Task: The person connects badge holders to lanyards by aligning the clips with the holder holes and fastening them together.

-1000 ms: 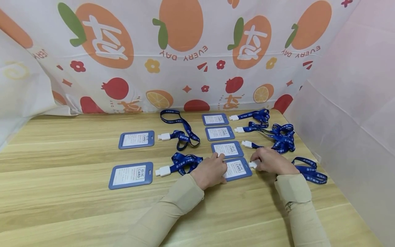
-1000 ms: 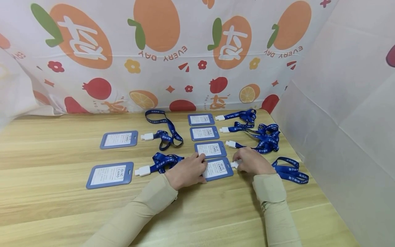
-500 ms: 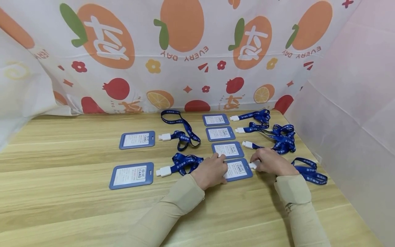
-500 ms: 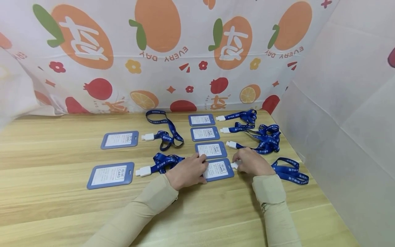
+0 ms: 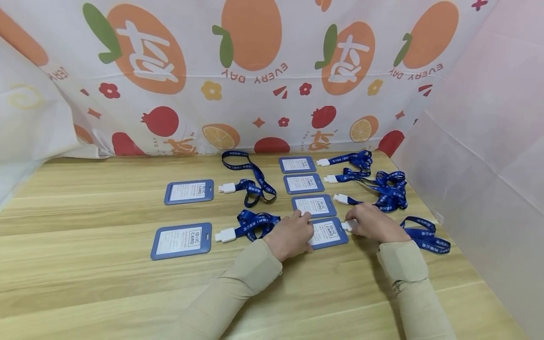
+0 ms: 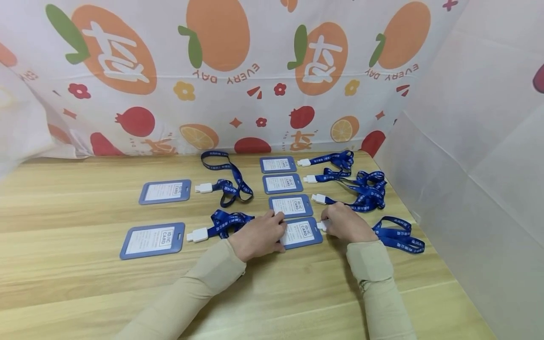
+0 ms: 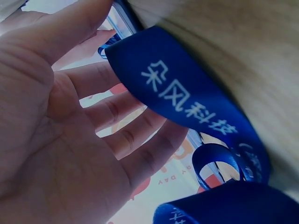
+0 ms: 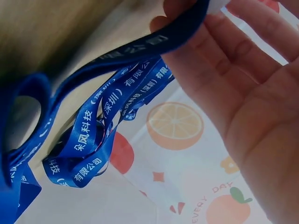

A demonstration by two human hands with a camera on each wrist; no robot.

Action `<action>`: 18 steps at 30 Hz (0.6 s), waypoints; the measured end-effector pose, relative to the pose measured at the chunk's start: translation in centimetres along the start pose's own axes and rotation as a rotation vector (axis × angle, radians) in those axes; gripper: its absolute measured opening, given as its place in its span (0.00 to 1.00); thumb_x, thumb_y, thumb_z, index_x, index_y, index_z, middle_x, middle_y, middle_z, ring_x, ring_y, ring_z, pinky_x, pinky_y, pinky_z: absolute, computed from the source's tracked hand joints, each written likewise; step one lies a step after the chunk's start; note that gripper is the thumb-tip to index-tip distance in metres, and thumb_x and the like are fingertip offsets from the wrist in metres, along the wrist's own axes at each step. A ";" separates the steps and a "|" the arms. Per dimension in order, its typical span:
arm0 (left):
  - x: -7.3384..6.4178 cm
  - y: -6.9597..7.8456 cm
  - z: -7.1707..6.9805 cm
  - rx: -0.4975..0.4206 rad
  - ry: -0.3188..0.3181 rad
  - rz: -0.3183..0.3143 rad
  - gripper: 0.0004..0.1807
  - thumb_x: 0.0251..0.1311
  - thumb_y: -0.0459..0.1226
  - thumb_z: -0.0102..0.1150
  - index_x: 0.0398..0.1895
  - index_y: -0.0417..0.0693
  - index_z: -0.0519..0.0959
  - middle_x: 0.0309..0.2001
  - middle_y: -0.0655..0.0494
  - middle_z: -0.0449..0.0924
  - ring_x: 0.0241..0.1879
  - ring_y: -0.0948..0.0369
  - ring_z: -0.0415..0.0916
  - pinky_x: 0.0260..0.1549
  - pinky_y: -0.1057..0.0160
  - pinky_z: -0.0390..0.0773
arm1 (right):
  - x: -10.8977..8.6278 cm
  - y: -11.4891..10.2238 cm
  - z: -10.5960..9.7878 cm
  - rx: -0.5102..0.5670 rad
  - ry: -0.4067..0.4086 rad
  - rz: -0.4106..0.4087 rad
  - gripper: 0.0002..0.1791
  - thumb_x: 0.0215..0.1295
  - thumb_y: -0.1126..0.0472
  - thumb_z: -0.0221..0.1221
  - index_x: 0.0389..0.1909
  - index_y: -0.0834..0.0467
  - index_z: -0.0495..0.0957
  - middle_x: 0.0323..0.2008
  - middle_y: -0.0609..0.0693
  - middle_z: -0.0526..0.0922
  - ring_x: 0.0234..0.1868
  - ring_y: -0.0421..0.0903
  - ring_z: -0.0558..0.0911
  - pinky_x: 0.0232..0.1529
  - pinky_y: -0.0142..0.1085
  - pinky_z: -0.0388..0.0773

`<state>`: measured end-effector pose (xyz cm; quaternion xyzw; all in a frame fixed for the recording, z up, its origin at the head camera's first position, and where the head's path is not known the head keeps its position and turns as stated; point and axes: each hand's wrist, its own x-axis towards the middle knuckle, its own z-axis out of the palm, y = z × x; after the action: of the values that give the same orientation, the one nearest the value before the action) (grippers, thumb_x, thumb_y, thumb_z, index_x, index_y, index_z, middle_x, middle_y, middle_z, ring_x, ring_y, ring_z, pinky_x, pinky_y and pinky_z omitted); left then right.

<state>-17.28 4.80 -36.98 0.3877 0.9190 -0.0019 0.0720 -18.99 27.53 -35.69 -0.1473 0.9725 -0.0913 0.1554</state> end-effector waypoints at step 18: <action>0.1 0.0 0.1 -0.003 -0.004 0.001 0.22 0.65 0.53 0.66 0.49 0.45 0.87 0.59 0.48 0.77 0.53 0.53 0.73 0.50 0.57 0.81 | 0.0 -0.3 0.6 -0.080 0.036 -0.034 0.13 0.59 0.74 0.69 0.45 0.69 0.86 0.45 0.60 0.86 0.49 0.57 0.84 0.50 0.49 0.82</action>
<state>-17.31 4.87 -37.04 0.3880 0.9187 -0.0013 0.0743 -18.74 27.18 -36.19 -0.1684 0.9754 -0.0579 0.1302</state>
